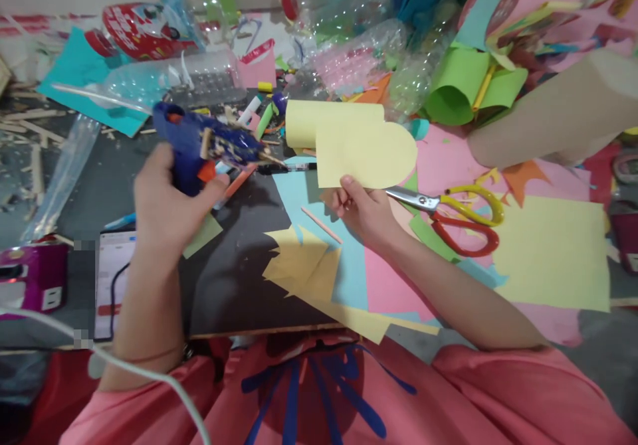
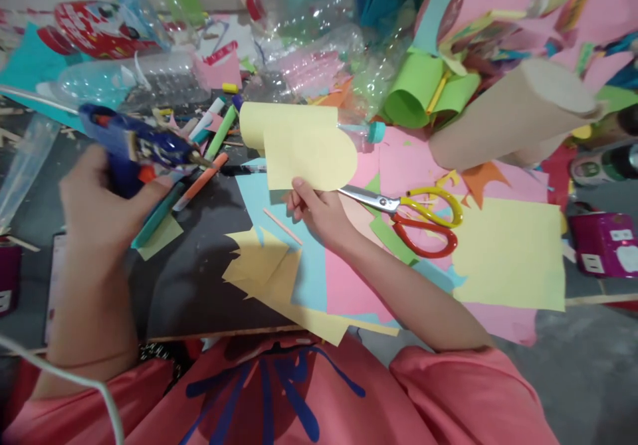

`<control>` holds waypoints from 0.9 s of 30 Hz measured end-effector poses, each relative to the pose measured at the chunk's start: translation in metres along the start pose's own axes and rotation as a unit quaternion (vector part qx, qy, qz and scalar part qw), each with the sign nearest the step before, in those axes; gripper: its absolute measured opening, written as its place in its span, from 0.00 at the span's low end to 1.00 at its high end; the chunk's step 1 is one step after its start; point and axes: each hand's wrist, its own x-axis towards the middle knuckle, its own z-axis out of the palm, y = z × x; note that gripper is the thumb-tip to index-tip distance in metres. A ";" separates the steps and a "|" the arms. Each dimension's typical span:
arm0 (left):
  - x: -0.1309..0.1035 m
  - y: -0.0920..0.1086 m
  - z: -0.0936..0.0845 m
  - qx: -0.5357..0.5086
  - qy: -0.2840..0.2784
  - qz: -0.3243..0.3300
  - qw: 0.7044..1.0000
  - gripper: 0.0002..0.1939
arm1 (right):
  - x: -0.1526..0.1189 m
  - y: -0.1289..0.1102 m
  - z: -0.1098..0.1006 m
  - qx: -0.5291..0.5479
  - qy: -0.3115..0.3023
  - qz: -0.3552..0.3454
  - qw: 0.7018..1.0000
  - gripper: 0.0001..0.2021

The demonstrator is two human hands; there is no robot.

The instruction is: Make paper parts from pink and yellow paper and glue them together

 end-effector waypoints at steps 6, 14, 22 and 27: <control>-0.020 -0.008 0.027 -0.056 -0.002 0.014 0.998 0.21 | -0.004 0.000 -0.003 -0.040 0.002 0.028 0.999 0.26; -0.031 -0.008 0.036 -0.061 -0.012 -0.021 0.998 0.23 | -0.008 -0.003 -0.004 -0.057 0.007 0.035 0.998 0.26; -0.034 -0.009 0.036 -0.014 -0.021 -0.008 1.000 0.20 | -0.011 -0.002 -0.002 -0.051 0.008 0.041 0.998 0.26; -0.036 -0.011 0.036 0.020 -0.018 0.004 1.000 0.21 | -0.010 -0.002 0.000 -0.034 0.003 0.041 0.999 0.26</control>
